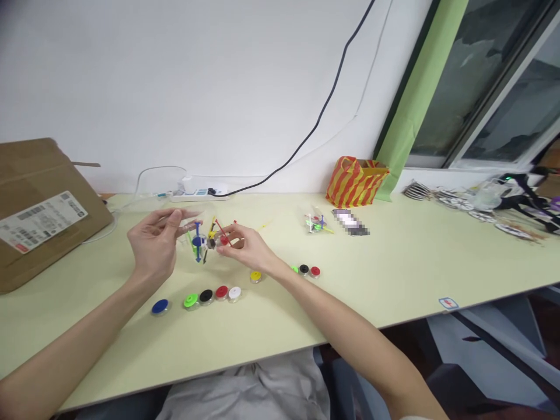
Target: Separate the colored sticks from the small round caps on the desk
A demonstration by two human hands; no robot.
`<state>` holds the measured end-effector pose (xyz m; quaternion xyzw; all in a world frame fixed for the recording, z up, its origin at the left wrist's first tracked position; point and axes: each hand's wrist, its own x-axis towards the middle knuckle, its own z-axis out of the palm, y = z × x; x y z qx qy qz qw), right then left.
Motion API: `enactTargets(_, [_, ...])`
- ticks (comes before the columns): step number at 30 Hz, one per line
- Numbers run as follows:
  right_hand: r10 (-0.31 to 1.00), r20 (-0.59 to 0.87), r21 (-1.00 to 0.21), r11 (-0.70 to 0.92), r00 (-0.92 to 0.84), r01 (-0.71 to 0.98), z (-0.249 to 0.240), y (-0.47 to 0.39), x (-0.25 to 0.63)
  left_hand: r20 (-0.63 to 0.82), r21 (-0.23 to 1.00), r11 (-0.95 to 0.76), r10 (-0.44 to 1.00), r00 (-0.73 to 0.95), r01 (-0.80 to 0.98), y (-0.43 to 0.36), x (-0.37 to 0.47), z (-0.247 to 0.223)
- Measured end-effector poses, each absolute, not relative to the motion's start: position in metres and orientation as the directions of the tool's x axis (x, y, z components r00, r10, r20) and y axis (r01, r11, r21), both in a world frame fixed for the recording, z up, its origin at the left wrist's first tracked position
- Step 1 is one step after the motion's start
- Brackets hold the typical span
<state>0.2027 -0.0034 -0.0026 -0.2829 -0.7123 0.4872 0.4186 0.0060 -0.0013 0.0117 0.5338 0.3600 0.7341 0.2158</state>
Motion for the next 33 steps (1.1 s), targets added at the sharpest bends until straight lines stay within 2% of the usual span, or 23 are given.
enactTargets(9, [0.829,0.298,-0.952,0.297,-0.474,-0.079,-0.004,-0.013,0.189,0.618,0.768,-0.638,0.717,-0.324,0.055,-0.007,0.013,0.017])
enactTargets(15, [0.86,0.352,-0.936,0.329,-0.37,-0.125,0.007,-0.006,0.207,0.587,0.789,-0.613,0.741,-0.328,0.026,-0.007,0.009,0.021])
enactTargets(22, [0.917,0.4,-0.905,0.391,-0.017,-0.166,0.01,0.046,0.288,0.554,0.824,-0.567,0.8,-0.228,0.012,-0.005,0.003,0.017])
enactTargets(27, [0.924,0.297,-0.937,0.33,0.24,-0.111,-0.006,0.079,0.348,0.533,0.846,-0.531,0.836,-0.131,0.054,-0.002,-0.001,0.01])
enactTargets(30, [0.882,0.237,-0.951,0.297,0.407,-0.091,-0.015,0.086,0.371,0.543,0.84,-0.537,0.832,-0.115,0.08,0.001,-0.004,0.007])
enactTargets(33, [0.767,0.254,-0.952,0.304,0.589,0.015,-0.021,0.088,0.384,0.553,0.833,-0.544,0.823,-0.128,0.101,0.006,-0.008,0.004])
